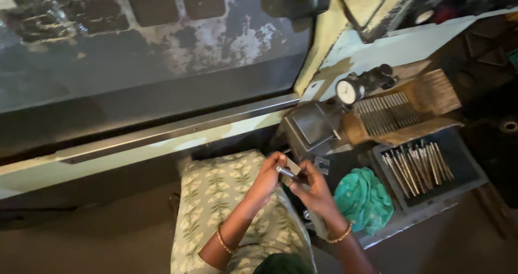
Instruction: The person operates a press machine by inserting a metal rod into a mold, closing the press, and then removing the rod. They repeat this process multiple times, handling the rods and operating the machine's lever.
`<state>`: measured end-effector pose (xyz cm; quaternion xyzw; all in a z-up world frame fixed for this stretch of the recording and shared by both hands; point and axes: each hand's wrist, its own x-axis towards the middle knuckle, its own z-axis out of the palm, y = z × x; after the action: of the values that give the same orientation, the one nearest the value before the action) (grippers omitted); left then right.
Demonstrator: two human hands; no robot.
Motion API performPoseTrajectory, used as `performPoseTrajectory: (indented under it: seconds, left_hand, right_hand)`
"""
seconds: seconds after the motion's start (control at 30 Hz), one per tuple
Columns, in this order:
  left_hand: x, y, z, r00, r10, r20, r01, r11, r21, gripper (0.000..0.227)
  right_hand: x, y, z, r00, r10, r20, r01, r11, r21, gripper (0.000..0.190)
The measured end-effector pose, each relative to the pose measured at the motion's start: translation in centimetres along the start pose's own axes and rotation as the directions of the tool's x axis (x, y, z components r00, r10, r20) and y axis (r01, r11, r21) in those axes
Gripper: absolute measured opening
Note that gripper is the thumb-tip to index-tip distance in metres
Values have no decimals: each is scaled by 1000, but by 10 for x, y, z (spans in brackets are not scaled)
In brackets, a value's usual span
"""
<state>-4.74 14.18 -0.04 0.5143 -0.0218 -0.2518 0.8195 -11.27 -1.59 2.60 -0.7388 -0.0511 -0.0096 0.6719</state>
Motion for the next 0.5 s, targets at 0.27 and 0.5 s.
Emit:
performPoseTrajectory:
  seconds: [0.27,0.5]
  left_hand:
    - [90,-89,-2,971,-230,-67,230,973,-16,28]
    - [123,-171,39,995,-95,-16,92,880,465,26]
  right_hand:
    - [-14,38,-44,911,-81,-405,137,984,112,37]
    - [18,7,-159,779,-58,-625,56,998,-23,18]
